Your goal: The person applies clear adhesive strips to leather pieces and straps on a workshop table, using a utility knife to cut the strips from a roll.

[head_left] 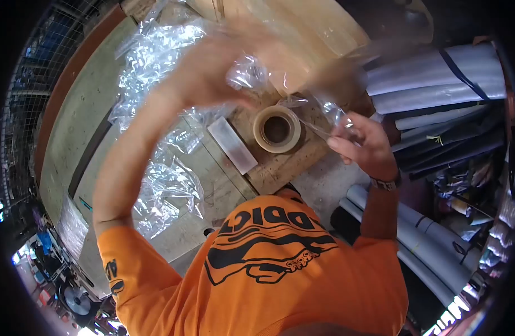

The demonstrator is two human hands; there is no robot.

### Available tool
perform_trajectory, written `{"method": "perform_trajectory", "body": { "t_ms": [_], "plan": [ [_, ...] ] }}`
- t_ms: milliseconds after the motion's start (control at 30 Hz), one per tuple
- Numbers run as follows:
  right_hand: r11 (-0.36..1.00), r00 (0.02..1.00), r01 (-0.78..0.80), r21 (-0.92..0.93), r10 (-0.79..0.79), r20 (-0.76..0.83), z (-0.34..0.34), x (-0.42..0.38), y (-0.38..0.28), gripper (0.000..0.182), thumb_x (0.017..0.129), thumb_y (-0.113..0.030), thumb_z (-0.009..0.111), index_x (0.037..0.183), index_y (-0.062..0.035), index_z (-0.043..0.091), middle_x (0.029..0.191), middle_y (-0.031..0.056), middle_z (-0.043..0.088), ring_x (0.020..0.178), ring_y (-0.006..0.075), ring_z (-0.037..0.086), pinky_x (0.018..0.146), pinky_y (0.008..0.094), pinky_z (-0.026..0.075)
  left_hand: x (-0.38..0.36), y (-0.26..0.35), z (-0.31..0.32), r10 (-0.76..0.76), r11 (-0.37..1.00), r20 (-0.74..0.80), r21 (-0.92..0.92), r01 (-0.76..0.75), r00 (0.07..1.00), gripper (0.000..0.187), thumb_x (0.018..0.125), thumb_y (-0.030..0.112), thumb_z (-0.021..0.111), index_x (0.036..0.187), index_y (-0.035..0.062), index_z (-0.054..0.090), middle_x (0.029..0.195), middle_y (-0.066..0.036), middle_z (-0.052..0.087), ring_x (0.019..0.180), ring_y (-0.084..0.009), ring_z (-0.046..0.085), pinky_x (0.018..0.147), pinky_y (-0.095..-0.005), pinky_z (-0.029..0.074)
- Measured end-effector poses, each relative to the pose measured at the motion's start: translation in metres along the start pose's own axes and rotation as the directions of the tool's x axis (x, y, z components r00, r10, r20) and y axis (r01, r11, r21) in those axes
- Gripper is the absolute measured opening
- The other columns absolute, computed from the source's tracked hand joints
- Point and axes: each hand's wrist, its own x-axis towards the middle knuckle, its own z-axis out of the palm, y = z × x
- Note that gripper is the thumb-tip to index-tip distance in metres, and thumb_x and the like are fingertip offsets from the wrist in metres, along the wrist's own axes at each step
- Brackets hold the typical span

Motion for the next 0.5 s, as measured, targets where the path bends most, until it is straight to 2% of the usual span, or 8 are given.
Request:
{"method": "perform_trajectory", "body": {
  "t_ms": [33, 67, 100, 200, 233, 367, 433, 500],
  "plan": [
    [1.000, 0.999, 0.016, 0.006, -0.017, 0.031, 0.012, 0.005, -0.011, 0.016, 0.090, -0.011, 0.077, 0.095, -0.0049, 0.063, 0.077, -0.0040, 0.061, 0.063, 0.0024, 0.055, 0.054, 0.0198, 0.042, 0.003, 0.047, 0.000, 0.042, 0.989, 0.095, -0.145, -0.028, 0.995, 0.091, 0.065, 0.030, 0.092, 0.144, 0.0101, 0.051, 0.148, -0.013, 0.052, 0.142, -0.0329, 0.043, 0.121, -0.0468, 0.030],
    [0.999, 0.996, 0.039, 0.010, -0.040, 0.074, 0.018, 0.008, -0.023, 0.016, 0.089, -0.011, 0.077, 0.096, -0.0047, 0.063, 0.077, -0.0041, 0.061, 0.064, 0.0022, 0.055, 0.055, 0.0198, 0.042, 0.009, 0.076, 0.006, 0.334, 0.941, -0.197, 0.129, -0.313, 0.922, 0.077, 0.073, 0.029, 0.087, 0.140, 0.0100, 0.055, 0.141, -0.013, 0.059, 0.136, -0.0339, 0.050, 0.119, -0.0458, 0.033],
    [0.999, 0.994, 0.052, 0.001, -0.052, 0.100, 0.019, 0.005, -0.036, 0.019, 0.085, -0.007, 0.080, 0.094, -0.0043, 0.064, 0.079, -0.0033, 0.063, 0.066, 0.0036, 0.057, 0.058, 0.0208, 0.044, 0.015, 0.089, -0.001, 0.440, 0.893, -0.254, 0.225, -0.390, 0.861, 0.048, 0.083, 0.031, 0.078, 0.123, 0.0084, 0.064, 0.124, -0.014, 0.068, 0.118, -0.0349, 0.062, 0.106, -0.0460, 0.044],
    [0.952, 0.941, 0.295, -0.083, -0.274, 0.197, -0.005, -0.009, -0.039, 0.021, 0.080, -0.004, 0.084, 0.092, -0.0046, 0.066, 0.079, -0.0021, 0.065, 0.067, 0.0055, 0.060, 0.062, 0.0220, 0.047, 0.026, 0.076, -0.043, 0.186, 0.972, -0.273, 0.194, -0.136, 0.944, 0.030, 0.092, 0.033, 0.067, 0.102, 0.0051, 0.066, 0.105, -0.016, 0.071, 0.101, -0.0341, 0.067, 0.089, -0.0473, 0.050],
    [0.919, 0.925, 0.355, -0.174, -0.317, 0.211, -0.019, -0.015, -0.031, 0.024, 0.076, -0.002, 0.086, 0.090, -0.0047, 0.067, 0.077, -0.0014, 0.066, 0.068, 0.0069, 0.062, 0.065, 0.0232, 0.048, 0.032, 0.050, -0.075, 0.247, 0.927, -0.373, 0.359, -0.107, 0.894, 0.029, 0.099, 0.028, 0.054, 0.102, 0.0030, 0.069, 0.105, -0.018, 0.071, 0.094, -0.0288, 0.068, 0.078, -0.0400, 0.055],
    [0.922, 0.976, 0.149, -0.356, -0.080, 0.202, -0.065, -0.041, 0.009, 0.020, 0.080, -0.004, 0.083, 0.091, -0.0043, 0.066, 0.074, -0.0010, 0.066, 0.067, 0.0063, 0.061, 0.063, 0.0230, 0.048, 0.003, -0.110, -0.133, 0.055, 0.916, -0.634, 0.340, 0.215, 0.771, 0.032, 0.098, 0.034, 0.057, 0.111, 0.0059, 0.065, 0.104, -0.020, 0.070, 0.098, -0.0317, 0.068, 0.083, -0.0433, 0.053],
    [0.969, 0.997, -0.036, -0.244, 0.051, 0.056, -0.060, -0.042, 0.028, 0.017, 0.084, -0.007, 0.080, 0.093, -0.0036, 0.065, 0.075, -0.0012, 0.064, 0.066, 0.0056, 0.060, 0.061, 0.0221, 0.048, -0.021, -0.238, -0.102, -0.156, 0.746, -0.490, 0.511, 0.428, 0.858, 0.035, 0.097, 0.037, 0.059, 0.115, 0.0074, 0.063, 0.104, -0.021, 0.070, 0.100, -0.0331, 0.067, 0.085, -0.0450, 0.052],
    [0.976, 0.995, -0.095, -0.193, 0.092, -0.028, -0.048, -0.036, 0.040, 0.016, 0.088, -0.009, 0.077, 0.094, -0.0030, 0.064, 0.075, -0.0013, 0.063, 0.065, 0.0050, 0.058, 0.059, 0.0213, 0.047, -0.051, -0.346, 0.002, -0.179, 0.503, -0.236, 0.812, 0.295, 0.955, 0.039, 0.096, 0.040, 0.060, 0.119, 0.0088, 0.061, 0.104, -0.022, 0.070, 0.102, -0.0345, 0.067, 0.088, -0.0466, 0.051]
  ]
}}
